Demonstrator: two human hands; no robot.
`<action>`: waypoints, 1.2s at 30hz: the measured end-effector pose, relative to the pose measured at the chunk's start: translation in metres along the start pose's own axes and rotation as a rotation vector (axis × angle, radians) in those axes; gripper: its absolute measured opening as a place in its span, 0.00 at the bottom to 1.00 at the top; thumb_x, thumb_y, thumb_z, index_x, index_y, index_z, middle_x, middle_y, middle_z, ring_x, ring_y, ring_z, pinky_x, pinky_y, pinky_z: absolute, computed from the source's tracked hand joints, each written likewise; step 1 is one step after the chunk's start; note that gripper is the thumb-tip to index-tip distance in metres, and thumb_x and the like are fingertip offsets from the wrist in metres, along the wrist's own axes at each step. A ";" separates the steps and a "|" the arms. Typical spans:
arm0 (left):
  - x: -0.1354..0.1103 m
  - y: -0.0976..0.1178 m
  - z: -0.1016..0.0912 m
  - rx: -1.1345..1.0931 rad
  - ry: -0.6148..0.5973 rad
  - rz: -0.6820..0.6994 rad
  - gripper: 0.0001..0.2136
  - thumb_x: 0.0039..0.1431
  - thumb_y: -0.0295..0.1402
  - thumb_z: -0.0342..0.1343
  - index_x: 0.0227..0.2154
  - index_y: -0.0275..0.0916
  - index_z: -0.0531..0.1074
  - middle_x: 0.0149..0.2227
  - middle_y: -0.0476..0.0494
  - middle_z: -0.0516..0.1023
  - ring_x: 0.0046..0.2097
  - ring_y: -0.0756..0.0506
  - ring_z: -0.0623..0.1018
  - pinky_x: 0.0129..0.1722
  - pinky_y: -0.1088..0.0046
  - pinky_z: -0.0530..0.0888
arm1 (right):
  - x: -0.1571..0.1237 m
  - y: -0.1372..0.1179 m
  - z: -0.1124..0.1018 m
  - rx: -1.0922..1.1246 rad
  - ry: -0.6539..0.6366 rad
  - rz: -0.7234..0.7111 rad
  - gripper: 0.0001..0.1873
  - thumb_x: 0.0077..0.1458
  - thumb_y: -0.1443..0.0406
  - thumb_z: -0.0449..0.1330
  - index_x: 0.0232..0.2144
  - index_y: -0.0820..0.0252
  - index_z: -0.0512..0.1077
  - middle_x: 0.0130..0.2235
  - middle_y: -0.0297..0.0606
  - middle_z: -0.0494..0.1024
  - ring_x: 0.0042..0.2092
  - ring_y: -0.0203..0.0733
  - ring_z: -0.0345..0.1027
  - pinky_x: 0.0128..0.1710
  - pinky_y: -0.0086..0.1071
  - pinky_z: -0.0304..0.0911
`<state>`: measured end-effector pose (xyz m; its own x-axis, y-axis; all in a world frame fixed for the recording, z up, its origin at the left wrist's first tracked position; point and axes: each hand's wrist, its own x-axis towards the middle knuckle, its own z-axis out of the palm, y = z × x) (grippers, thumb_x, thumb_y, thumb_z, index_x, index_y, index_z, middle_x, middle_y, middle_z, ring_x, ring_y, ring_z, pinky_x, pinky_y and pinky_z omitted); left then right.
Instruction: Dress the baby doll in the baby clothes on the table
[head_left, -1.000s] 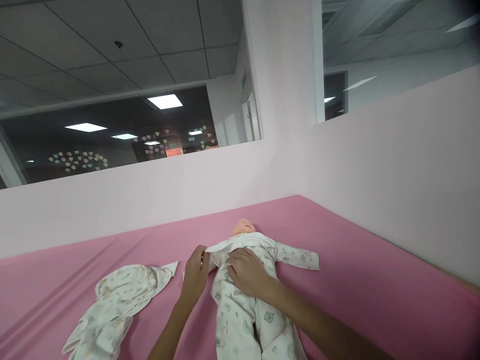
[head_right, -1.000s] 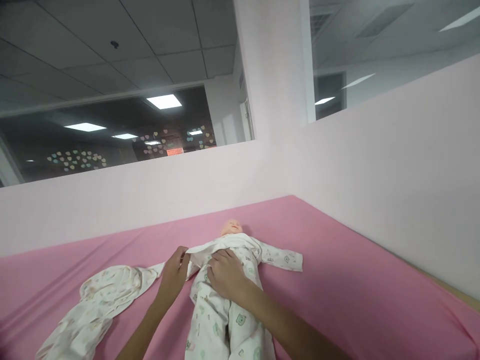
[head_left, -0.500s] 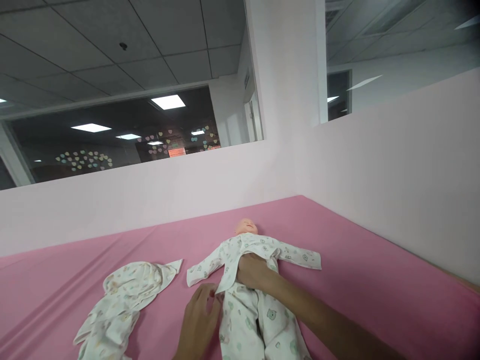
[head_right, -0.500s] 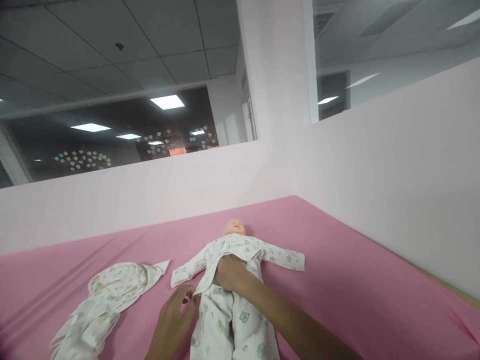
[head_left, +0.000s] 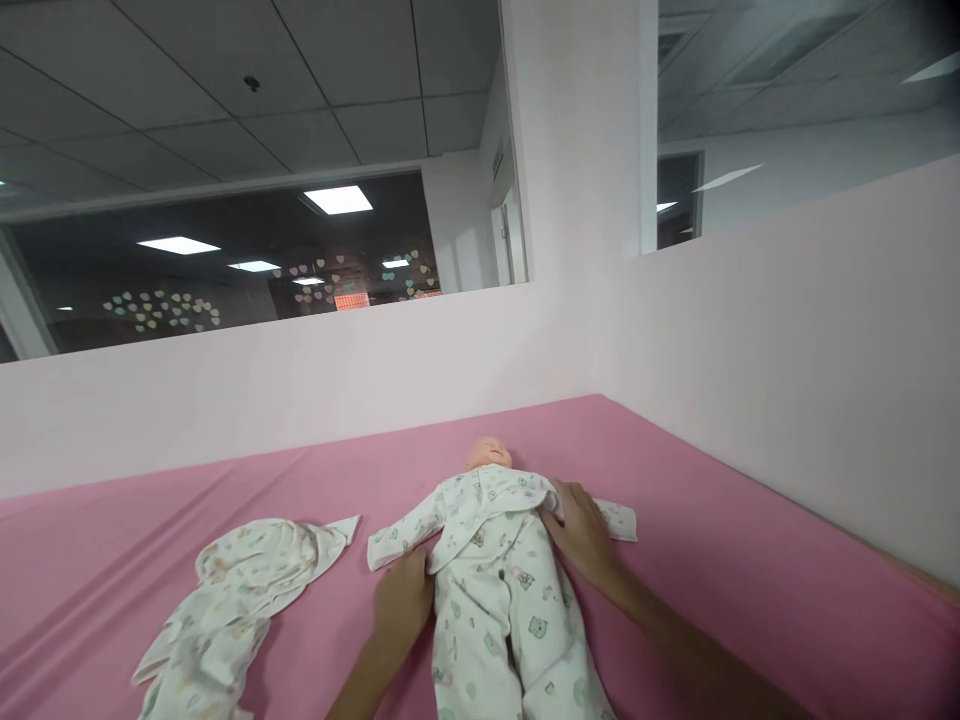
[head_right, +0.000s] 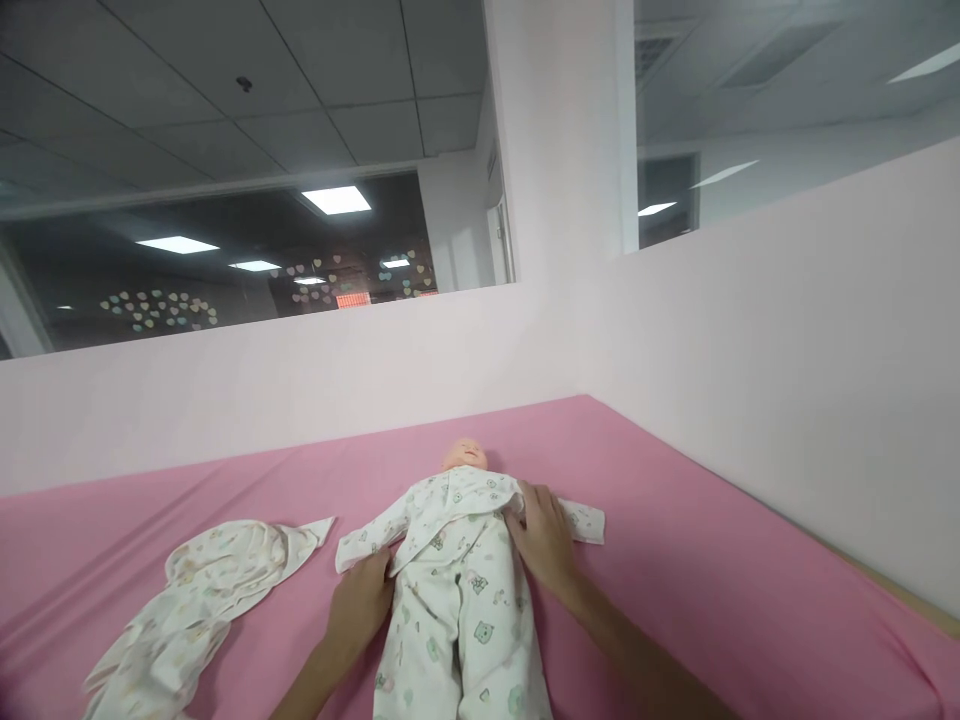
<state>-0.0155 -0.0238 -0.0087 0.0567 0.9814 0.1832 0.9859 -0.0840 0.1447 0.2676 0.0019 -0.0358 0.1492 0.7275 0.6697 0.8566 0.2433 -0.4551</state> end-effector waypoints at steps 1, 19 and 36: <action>-0.002 0.000 0.000 0.038 -0.016 0.019 0.10 0.57 0.24 0.40 0.31 0.39 0.66 0.37 0.39 0.76 0.38 0.40 0.75 0.29 0.71 0.57 | 0.001 0.004 0.003 0.019 -0.050 0.013 0.13 0.60 0.59 0.50 0.41 0.59 0.70 0.38 0.41 0.74 0.40 0.45 0.66 0.37 0.34 0.58; -0.025 -0.003 -0.005 -0.254 0.054 0.134 0.12 0.63 0.36 0.39 0.27 0.41 0.63 0.32 0.45 0.73 0.32 0.45 0.70 0.30 0.72 0.59 | -0.062 0.012 -0.048 -0.059 -0.361 -0.372 0.12 0.60 0.67 0.50 0.25 0.56 0.66 0.31 0.36 0.72 0.35 0.43 0.64 0.38 0.38 0.59; -0.029 0.054 -0.043 -0.415 0.177 0.447 0.09 0.60 0.34 0.46 0.25 0.40 0.61 0.29 0.47 0.69 0.33 0.46 0.66 0.35 0.70 0.62 | -0.017 -0.065 -0.048 -0.180 -0.173 -0.401 0.10 0.63 0.65 0.50 0.40 0.59 0.70 0.41 0.42 0.71 0.41 0.45 0.62 0.42 0.38 0.55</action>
<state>0.0289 -0.0641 0.0352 0.3867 0.7958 0.4661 0.7278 -0.5737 0.3757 0.2325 -0.0568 0.0106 -0.2824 0.6987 0.6573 0.9042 0.4228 -0.0611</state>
